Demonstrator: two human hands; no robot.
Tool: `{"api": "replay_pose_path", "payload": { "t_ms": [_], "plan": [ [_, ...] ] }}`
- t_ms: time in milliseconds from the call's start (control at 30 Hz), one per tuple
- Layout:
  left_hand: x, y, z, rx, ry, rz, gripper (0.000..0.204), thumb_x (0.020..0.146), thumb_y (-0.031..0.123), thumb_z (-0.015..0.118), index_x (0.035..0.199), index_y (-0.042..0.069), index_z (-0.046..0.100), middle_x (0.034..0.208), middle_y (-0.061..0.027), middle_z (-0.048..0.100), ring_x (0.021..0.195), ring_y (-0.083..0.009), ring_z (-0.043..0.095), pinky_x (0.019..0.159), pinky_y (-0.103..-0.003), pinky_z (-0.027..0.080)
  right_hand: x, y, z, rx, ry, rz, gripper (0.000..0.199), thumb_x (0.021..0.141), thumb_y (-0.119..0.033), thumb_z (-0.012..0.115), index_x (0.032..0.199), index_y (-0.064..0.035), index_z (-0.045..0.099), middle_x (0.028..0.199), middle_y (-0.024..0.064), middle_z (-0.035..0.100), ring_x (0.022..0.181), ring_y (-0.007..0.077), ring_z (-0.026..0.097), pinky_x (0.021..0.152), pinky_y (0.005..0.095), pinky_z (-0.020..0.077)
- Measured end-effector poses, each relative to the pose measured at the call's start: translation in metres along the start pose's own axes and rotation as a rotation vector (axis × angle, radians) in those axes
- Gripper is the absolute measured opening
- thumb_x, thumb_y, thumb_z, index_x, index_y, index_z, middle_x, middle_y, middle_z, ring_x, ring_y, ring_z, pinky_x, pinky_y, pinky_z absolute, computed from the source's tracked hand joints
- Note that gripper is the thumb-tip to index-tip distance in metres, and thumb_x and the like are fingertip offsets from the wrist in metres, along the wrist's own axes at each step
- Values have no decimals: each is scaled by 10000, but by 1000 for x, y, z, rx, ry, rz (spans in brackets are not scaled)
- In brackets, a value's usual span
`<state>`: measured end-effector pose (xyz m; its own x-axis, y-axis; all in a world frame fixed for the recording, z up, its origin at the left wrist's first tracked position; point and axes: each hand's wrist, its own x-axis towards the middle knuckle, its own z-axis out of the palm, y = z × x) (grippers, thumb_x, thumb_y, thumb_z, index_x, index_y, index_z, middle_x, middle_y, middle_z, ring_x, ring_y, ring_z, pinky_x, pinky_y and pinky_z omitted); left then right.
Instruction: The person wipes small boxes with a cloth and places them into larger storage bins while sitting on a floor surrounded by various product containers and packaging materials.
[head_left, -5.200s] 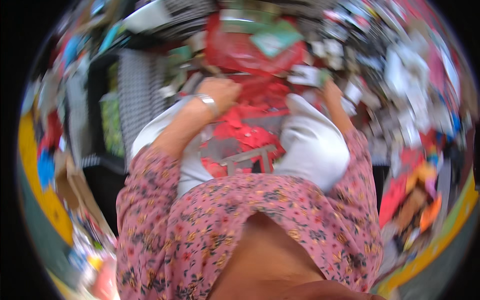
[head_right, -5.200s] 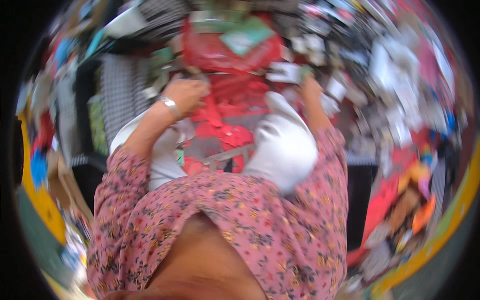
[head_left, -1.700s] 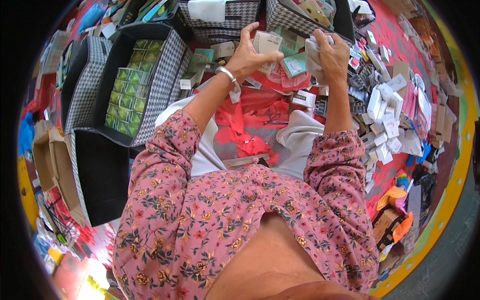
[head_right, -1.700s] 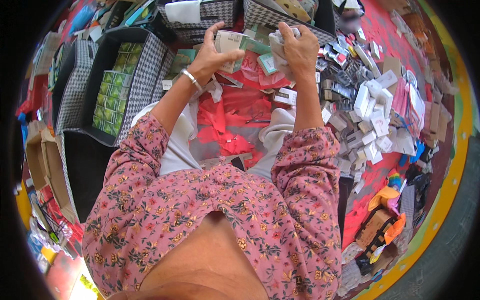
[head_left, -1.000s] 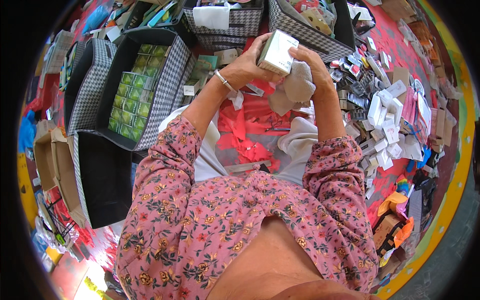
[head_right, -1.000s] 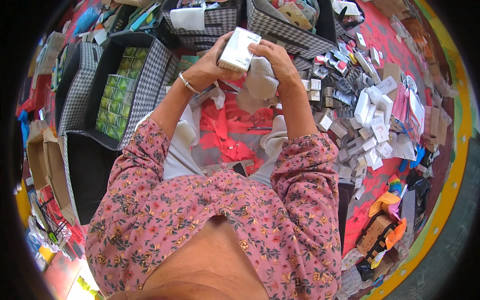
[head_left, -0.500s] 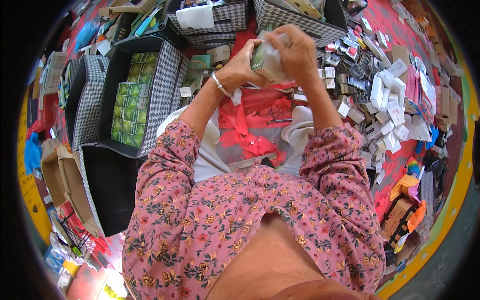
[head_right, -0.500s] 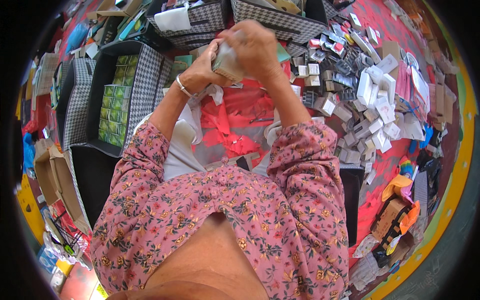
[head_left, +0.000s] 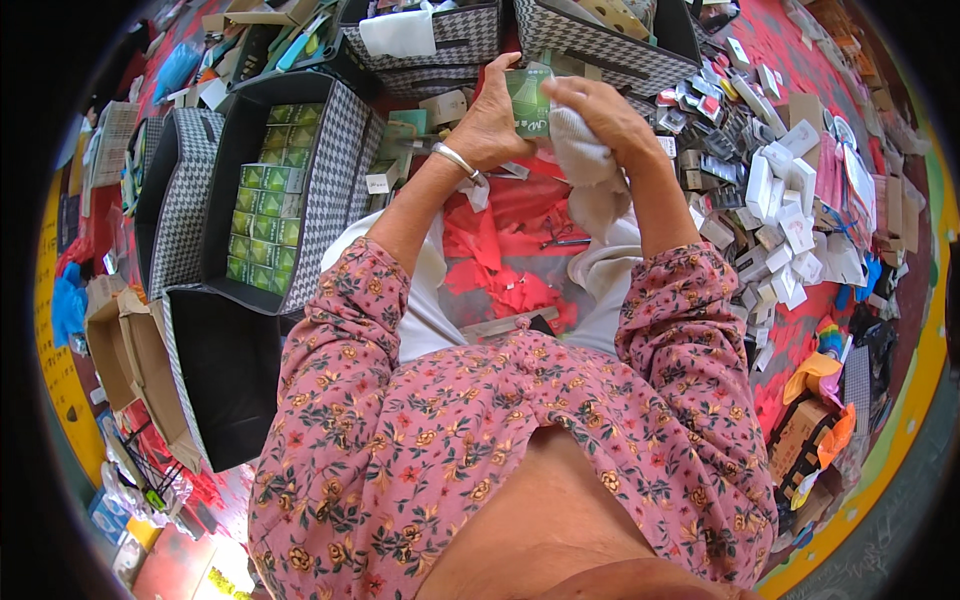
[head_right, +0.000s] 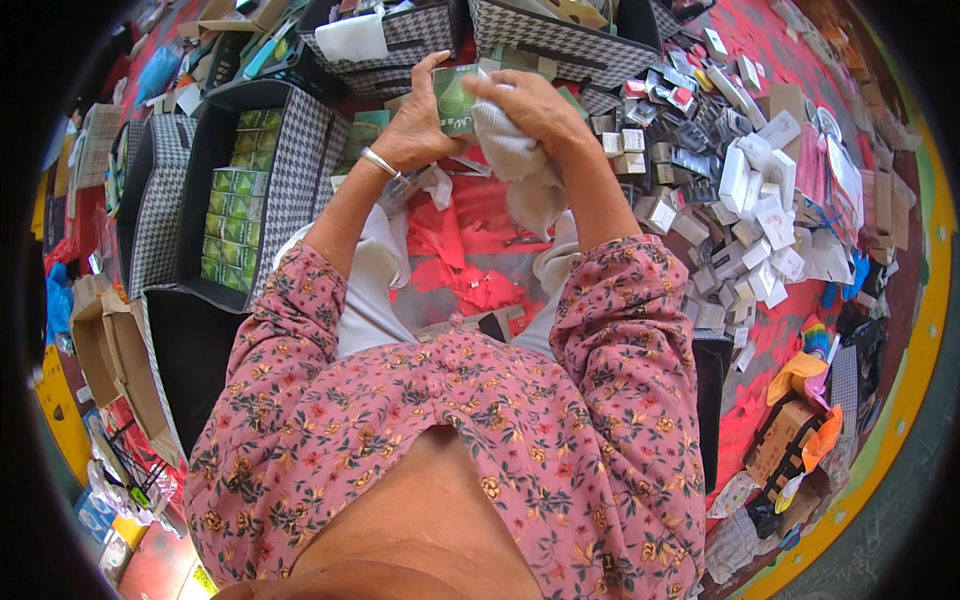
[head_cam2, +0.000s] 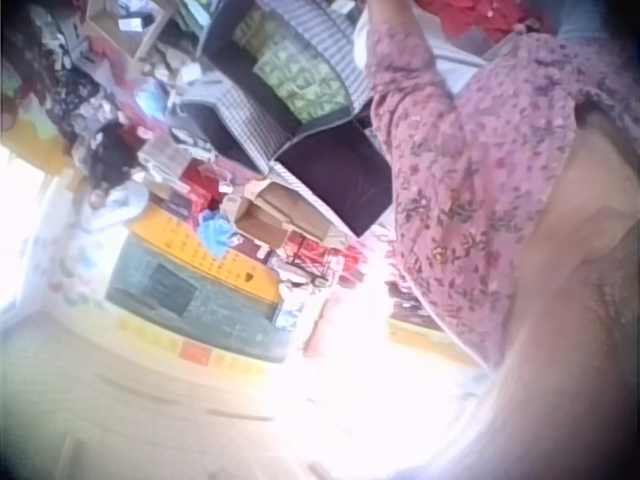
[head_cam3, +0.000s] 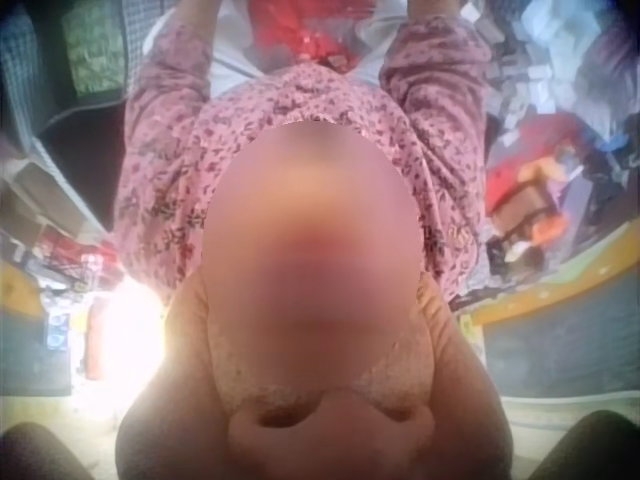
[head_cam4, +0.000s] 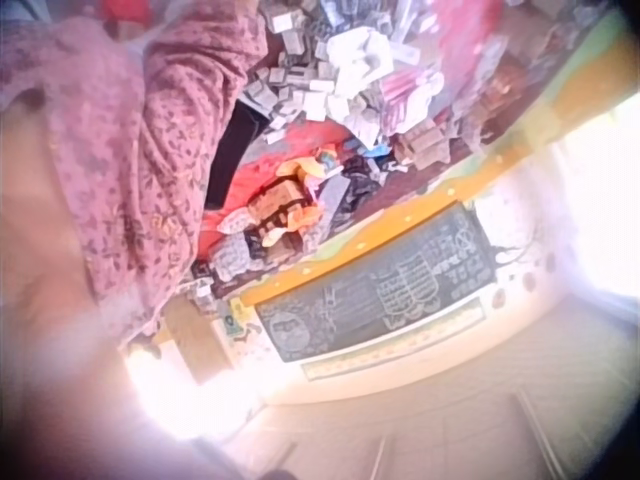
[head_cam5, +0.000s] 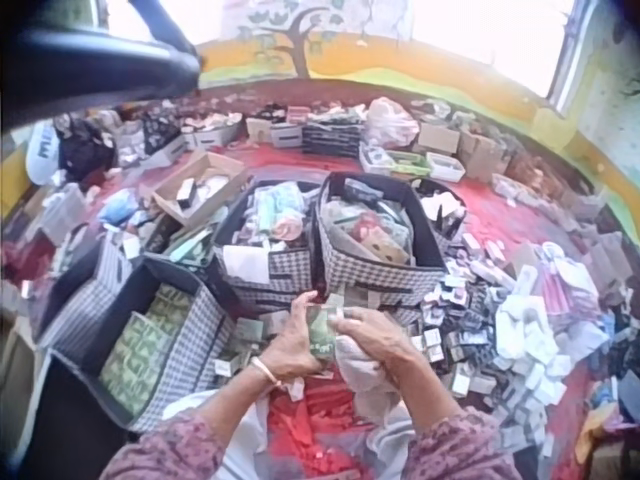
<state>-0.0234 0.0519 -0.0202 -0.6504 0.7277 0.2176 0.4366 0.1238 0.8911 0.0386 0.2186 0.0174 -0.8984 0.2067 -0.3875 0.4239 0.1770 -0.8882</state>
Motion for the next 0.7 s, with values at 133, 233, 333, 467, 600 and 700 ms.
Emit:
{"api": "replay_pose_path", "payload": {
  "t_ms": [133, 233, 333, 467, 600, 700],
  "plan": [
    [3, 7, -10, -259, -53, -52, 1040, 549, 48, 738, 1346, 81, 70, 1218, -169, 417, 1088, -232, 476, 918, -319, 400, 4, 13, -5, 333, -109, 26, 380, 730, -309, 663, 941, 3, 617, 787, 56, 604, 653, 114, 553, 573, 243, 438],
    [5, 5, -17, -506, -112, -139, 1058, 553, 43, 758, 1369, 71, 84, 1234, -137, 417, 1123, -195, 449, 935, -328, 398, 0, 6, -6, 640, -149, 120, 303, 736, -262, 668, 894, -10, 608, 715, 26, 587, 608, 96, 549, 535, 228, 441],
    [5, 8, -18, -550, -144, -168, 981, 540, 33, 768, 1342, 49, 202, 1236, -89, 417, 1128, -185, 437, 947, -328, 387, -8, 0, -3, 829, -157, 191, 334, 753, -280, 662, 935, -6, 601, 754, 28, 595, 630, 92, 556, 547, 211, 449],
    [4, 12, -21, -503, -134, -188, 941, 522, 64, 786, 1295, 35, 250, 1204, -89, 431, 1113, -173, 442, 952, -315, 371, -6, -2, -14, 413, -147, -22, 369, 770, -327, 645, 964, -15, 604, 840, 37, 602, 666, 74, 552, 576, 196, 450],
    [3, 5, -16, -222, -64, -138, 948, 469, 114, 818, 1252, 25, 290, 1180, -92, 438, 1104, -175, 443, 955, -300, 357, -2, -7, -38, 319, 481, -302, 290, 786, -294, 641, 884, -22, 623, 764, 31, 610, 643, 82, 560, 573, 214, 457],
    [2, 6, -10, -198, -92, -196, 957, 445, 133, 826, 1239, 20, 305, 1171, -89, 440, 1093, -177, 446, 952, -290, 355, -22, -37, -14, 152, 591, -696, 186, 771, -231, 647, 780, -46, 630, 687, 45, 618, 603, 127, 582, 563, 255, 464]
  ]
}}
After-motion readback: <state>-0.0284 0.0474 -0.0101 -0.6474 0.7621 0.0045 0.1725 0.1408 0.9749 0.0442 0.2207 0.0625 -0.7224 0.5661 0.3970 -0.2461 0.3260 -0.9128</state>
